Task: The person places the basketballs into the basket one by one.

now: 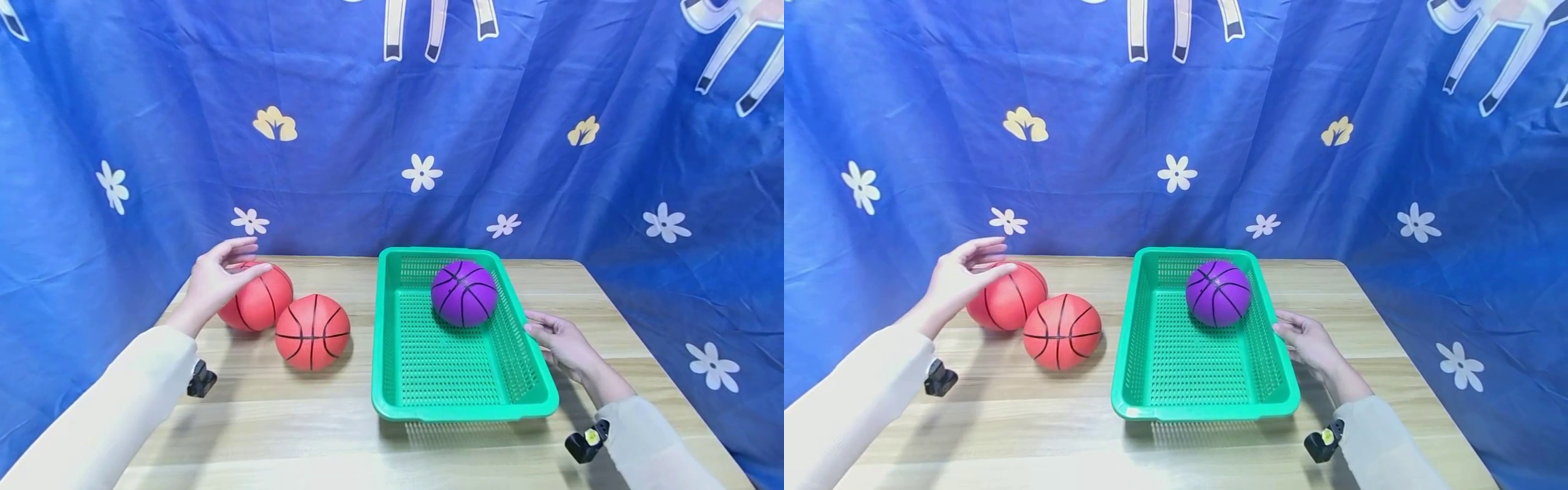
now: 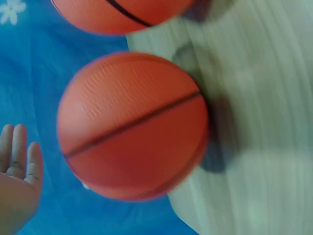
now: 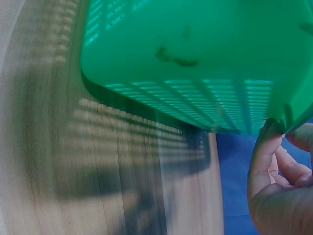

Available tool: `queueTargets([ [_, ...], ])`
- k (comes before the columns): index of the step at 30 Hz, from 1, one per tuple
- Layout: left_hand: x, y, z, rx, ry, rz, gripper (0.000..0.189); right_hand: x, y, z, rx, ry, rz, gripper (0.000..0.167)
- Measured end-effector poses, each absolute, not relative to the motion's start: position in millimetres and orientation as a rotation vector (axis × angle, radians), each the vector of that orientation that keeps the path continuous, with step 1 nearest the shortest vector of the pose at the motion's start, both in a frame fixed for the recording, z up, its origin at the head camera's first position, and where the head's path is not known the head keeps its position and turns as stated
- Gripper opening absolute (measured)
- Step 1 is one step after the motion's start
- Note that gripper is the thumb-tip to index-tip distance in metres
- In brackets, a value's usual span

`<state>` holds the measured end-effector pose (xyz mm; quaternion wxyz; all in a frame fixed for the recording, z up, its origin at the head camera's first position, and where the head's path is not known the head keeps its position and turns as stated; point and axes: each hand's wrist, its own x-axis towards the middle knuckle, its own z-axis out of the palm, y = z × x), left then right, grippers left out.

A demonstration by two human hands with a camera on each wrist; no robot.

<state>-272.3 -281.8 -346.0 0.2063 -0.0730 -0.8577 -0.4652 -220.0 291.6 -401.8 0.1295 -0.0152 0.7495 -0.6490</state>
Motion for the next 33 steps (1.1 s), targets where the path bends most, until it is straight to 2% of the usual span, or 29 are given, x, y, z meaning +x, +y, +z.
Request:
queueTargets([
  [6, -271, -302, -359, -0.106, -2.36, -1.251, 0.056, -224, 296, -409, -0.039, 2.181, -1.877, 0.065],
  [12, -266, -315, -373, -0.015, -2.417, -1.16, 0.065, -219, 291, -401, -0.042, 2.173, -1.886, 0.06],
  [27, -260, -338, -405, -0.151, -2.624, -1.265, 0.097, -220, 292, -402, -0.037, 2.208, -1.849, 0.063],
  [33, -262, -340, -414, -0.188, -2.661, -1.3, 0.102, -221, 292, -403, -0.045, 2.188, -1.866, 0.063],
])
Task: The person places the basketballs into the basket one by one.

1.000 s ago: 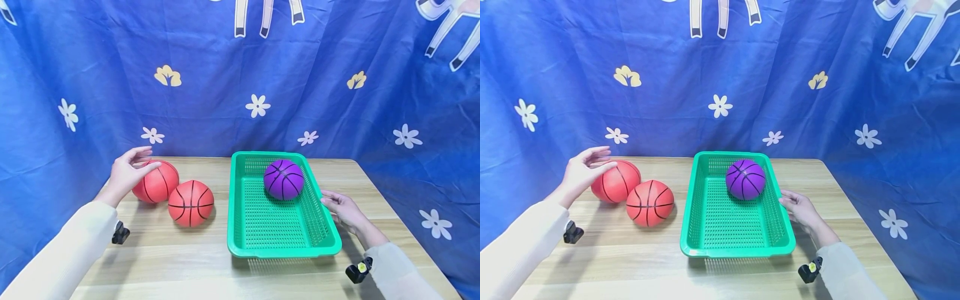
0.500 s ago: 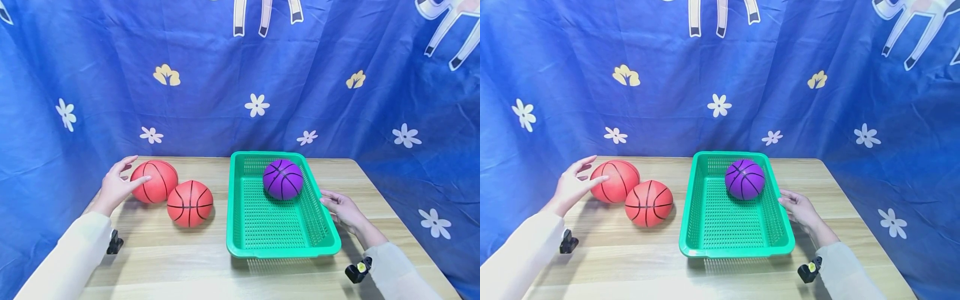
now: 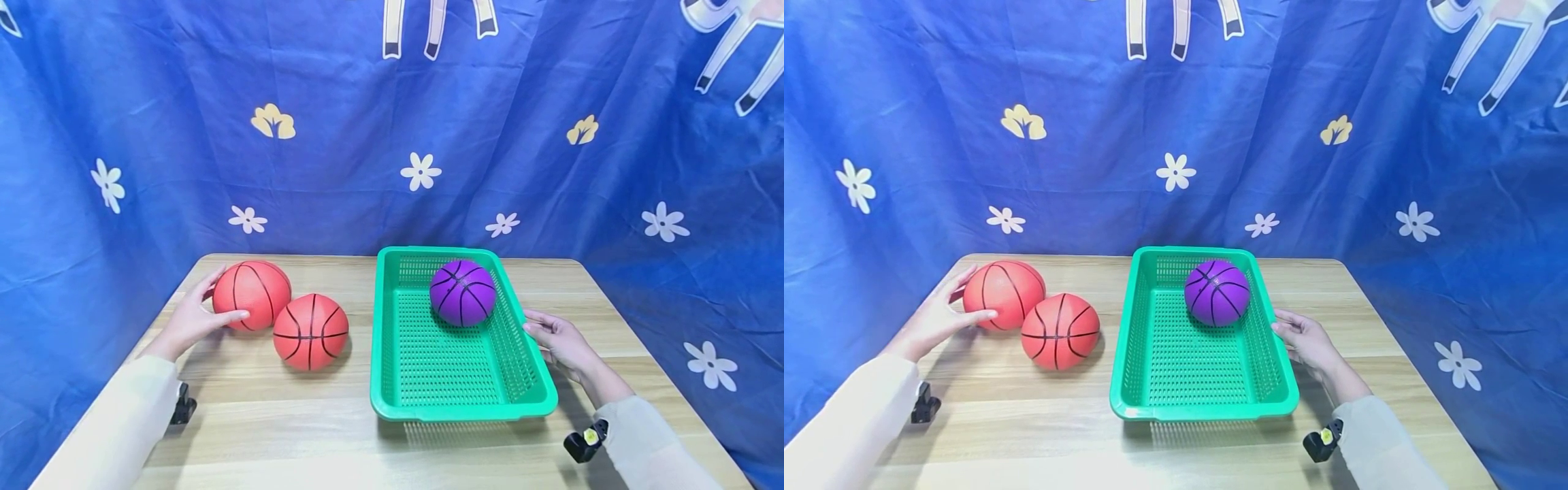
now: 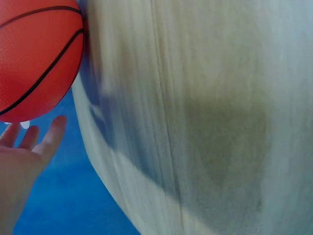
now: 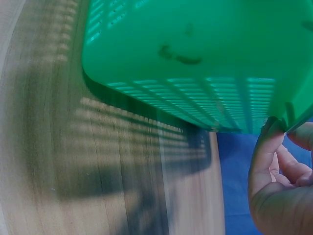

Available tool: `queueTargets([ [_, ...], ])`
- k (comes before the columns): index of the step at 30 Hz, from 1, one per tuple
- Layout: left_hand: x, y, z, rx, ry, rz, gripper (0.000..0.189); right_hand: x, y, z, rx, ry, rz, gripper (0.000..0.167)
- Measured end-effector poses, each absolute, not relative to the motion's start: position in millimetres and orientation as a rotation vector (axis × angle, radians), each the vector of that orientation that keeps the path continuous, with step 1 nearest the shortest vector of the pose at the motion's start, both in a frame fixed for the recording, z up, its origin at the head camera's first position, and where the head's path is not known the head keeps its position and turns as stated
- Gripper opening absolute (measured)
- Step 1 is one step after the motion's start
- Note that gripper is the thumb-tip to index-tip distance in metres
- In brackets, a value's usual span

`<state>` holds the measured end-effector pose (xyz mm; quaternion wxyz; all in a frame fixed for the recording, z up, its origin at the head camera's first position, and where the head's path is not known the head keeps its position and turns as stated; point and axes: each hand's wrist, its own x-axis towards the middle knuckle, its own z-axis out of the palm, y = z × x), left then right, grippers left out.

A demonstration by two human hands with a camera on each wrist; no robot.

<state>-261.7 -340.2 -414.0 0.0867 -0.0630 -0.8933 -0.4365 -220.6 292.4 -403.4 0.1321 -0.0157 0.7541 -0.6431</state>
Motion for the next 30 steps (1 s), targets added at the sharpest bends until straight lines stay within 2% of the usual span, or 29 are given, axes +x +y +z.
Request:
queueTargets([
  [20, -264, -340, -419, -0.123, -2.637, -1.306, 0.099, -220, 292, -403, -0.03, 2.198, -1.859, 0.063],
  [30, -268, -347, -397, -0.1, -2.617, -1.277, 0.093, -221, 292, -403, -0.046, 2.18, -1.88, 0.062],
])
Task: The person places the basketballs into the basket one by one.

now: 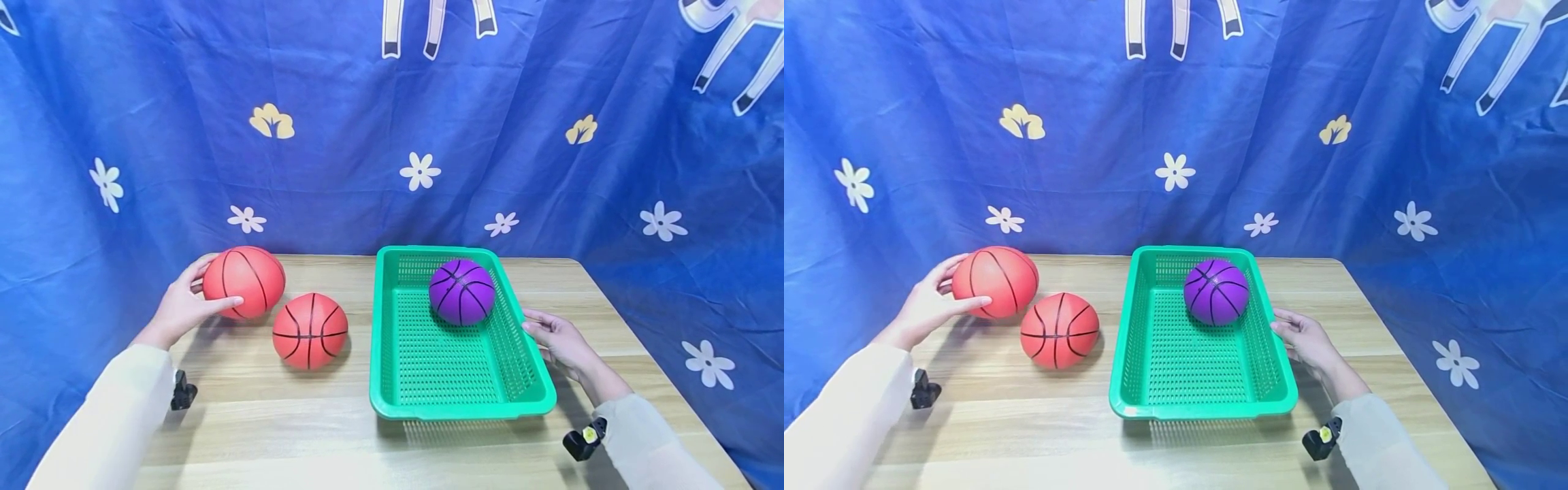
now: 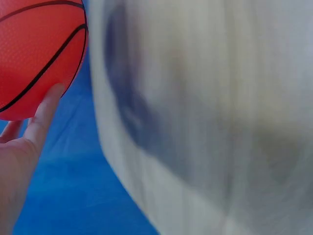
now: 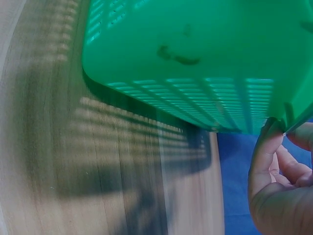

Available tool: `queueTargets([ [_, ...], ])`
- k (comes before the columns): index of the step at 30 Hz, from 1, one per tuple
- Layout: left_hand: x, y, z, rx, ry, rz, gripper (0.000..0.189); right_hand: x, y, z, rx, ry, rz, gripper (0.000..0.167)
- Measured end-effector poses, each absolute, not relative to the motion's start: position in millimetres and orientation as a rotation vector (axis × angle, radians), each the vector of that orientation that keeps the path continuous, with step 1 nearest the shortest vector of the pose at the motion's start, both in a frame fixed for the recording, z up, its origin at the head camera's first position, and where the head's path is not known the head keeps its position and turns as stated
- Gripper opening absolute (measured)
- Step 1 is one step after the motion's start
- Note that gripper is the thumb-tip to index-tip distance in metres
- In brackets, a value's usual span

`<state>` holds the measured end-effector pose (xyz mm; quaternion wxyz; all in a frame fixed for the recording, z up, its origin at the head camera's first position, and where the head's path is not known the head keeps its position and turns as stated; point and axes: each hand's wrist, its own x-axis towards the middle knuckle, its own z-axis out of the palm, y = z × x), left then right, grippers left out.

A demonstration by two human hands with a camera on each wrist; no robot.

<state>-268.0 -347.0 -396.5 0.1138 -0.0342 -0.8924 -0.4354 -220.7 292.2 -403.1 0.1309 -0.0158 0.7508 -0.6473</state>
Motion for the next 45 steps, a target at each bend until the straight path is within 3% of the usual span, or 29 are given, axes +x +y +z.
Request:
queueTargets([
  [18, -273, -341, -332, -0.145, -2.596, -1.237, 0.089, -220, 294, -405, -0.069, 2.19, -1.873, 0.065],
  [35, -286, -293, -297, -0.319, -2.575, -1.268, 0.089, -223, 297, -409, -0.117, 2.154, -1.903, 0.062],
  [42, -288, -265, -292, -0.436, -2.56, -1.309, 0.089, -231, 306, -420, -0.17, 2.155, -1.892, 0.074],
  [45, -290, -253, -292, -0.506, -2.541, -1.368, 0.089, -236, 312, -427, -0.183, 2.128, -1.908, 0.065],
])
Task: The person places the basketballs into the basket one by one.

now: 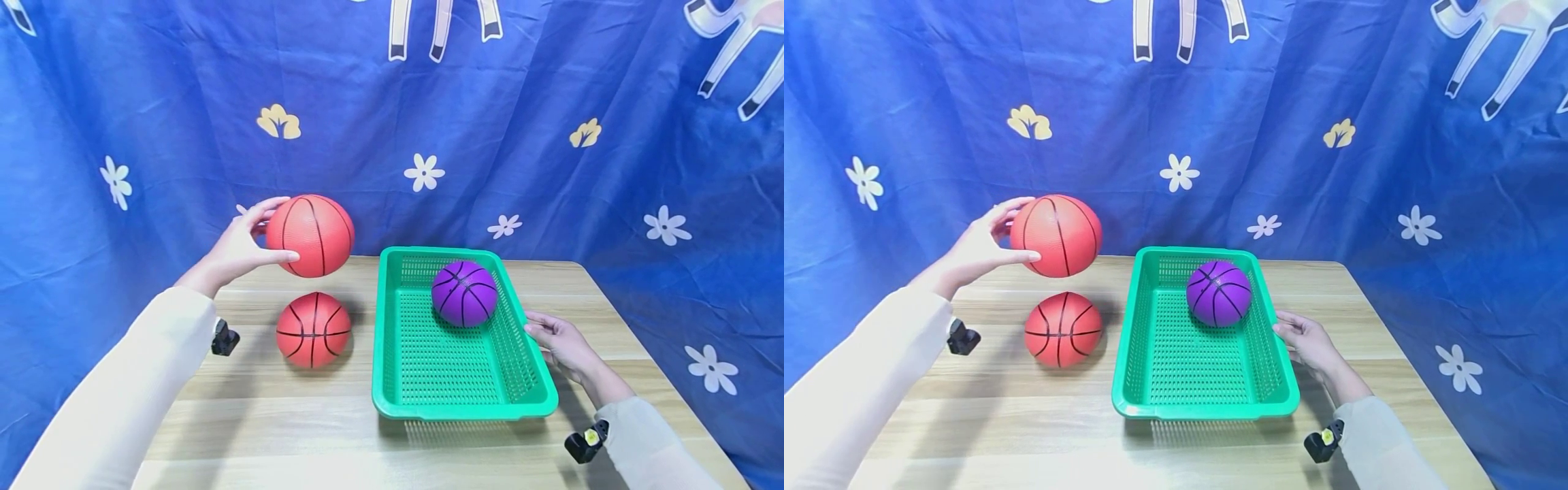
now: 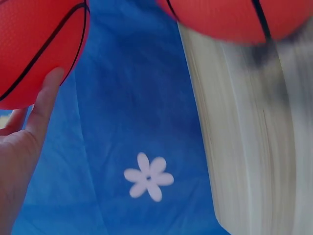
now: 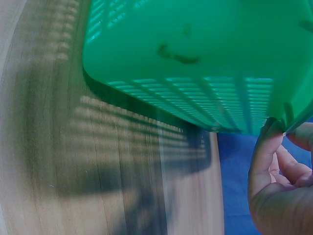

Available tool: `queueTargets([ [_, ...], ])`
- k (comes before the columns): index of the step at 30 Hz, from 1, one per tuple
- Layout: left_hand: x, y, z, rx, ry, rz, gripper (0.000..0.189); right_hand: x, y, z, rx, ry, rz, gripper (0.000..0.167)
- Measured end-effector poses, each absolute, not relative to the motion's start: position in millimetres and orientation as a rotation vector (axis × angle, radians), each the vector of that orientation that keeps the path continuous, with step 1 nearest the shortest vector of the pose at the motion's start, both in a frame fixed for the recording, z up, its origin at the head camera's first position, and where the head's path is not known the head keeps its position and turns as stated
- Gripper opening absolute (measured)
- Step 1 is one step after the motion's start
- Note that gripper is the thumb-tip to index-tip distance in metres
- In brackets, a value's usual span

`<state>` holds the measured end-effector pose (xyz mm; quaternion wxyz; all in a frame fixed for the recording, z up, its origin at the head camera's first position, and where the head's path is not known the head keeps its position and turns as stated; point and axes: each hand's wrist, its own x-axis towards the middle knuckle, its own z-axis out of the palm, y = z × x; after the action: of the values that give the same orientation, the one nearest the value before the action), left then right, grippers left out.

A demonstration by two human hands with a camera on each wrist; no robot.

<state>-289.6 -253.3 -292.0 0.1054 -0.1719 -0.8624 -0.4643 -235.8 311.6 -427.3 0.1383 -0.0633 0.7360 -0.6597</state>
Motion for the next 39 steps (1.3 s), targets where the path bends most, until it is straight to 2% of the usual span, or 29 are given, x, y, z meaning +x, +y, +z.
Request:
queueTargets([
  [7, -290, -224, -293, -0.632, -2.508, -1.467, 0.087, -223, 297, -407, -0.136, 2.161, -1.899, 0.074],
  [14, -289, -196, -300, -0.741, -2.497, -1.494, 0.084, -222, 294, -403, -0.129, 2.154, -1.898, 0.065],
  [20, -285, -170, -304, -0.85, -2.498, -1.545, 0.086, -221, 292, -403, -0.055, 2.173, -1.89, 0.063],
  [39, -272, -95, -322, -1.068, -2.513, -1.707, 0.086, -220, 294, -403, -0.045, 2.179, -1.889, 0.064],
])
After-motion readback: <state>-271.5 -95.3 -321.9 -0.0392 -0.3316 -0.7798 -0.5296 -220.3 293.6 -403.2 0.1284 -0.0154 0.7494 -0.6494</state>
